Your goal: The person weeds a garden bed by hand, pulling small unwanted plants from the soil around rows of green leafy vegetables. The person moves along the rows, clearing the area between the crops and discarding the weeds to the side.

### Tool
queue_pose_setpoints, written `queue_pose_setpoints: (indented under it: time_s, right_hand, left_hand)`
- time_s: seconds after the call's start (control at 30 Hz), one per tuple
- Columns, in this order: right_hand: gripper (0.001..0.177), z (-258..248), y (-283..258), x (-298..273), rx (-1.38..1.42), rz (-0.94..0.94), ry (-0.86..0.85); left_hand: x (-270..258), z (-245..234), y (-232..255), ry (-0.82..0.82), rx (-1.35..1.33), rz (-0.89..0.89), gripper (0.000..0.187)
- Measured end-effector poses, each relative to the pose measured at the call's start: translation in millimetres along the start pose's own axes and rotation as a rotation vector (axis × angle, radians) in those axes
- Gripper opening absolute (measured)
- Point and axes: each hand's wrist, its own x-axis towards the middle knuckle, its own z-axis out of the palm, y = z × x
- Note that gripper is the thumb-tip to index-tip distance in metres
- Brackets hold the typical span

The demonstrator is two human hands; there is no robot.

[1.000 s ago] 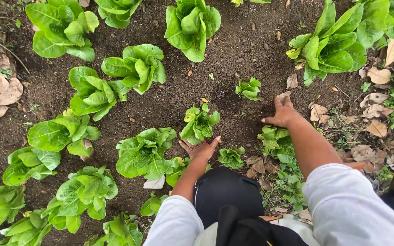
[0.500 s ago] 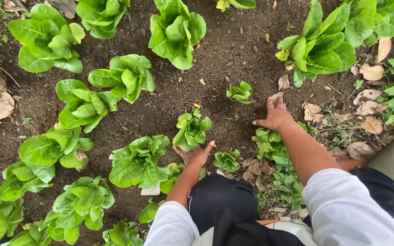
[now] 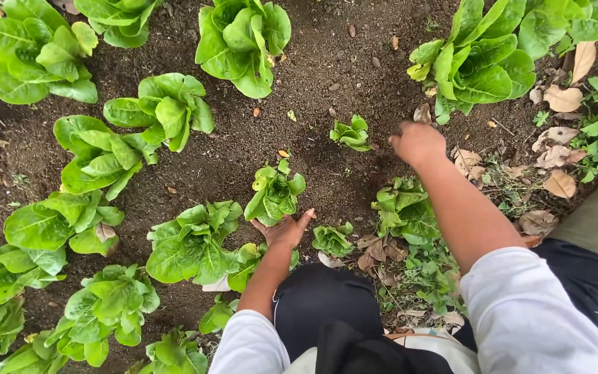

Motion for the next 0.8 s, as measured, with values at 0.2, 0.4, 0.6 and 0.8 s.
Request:
queue_pose_setpoints:
  time_s: [0.2, 0.4, 0.6, 0.8]
  right_hand:
    - [0.040, 17, 33, 34, 0.342, 0.220, 0.293]
    - [0.034, 68, 76, 60, 0.312, 0.129, 0.558]
    - [0.028, 116, 102, 89, 0.252, 0.010, 0.851]
    - [0.020, 79, 69, 60, 0.294, -0.110, 0.809]
  left_hand:
    - [5, 8, -1, 0.057, -0.003, -0.022, 0.118]
    - [5, 10, 1, 0.047, 0.034, -0.031, 0.117]
    - [21, 23, -8, 0.044, 0.022, -0.019, 0.118]
    - [19, 19, -9, 0.064, 0.004, -0.001, 0.119]
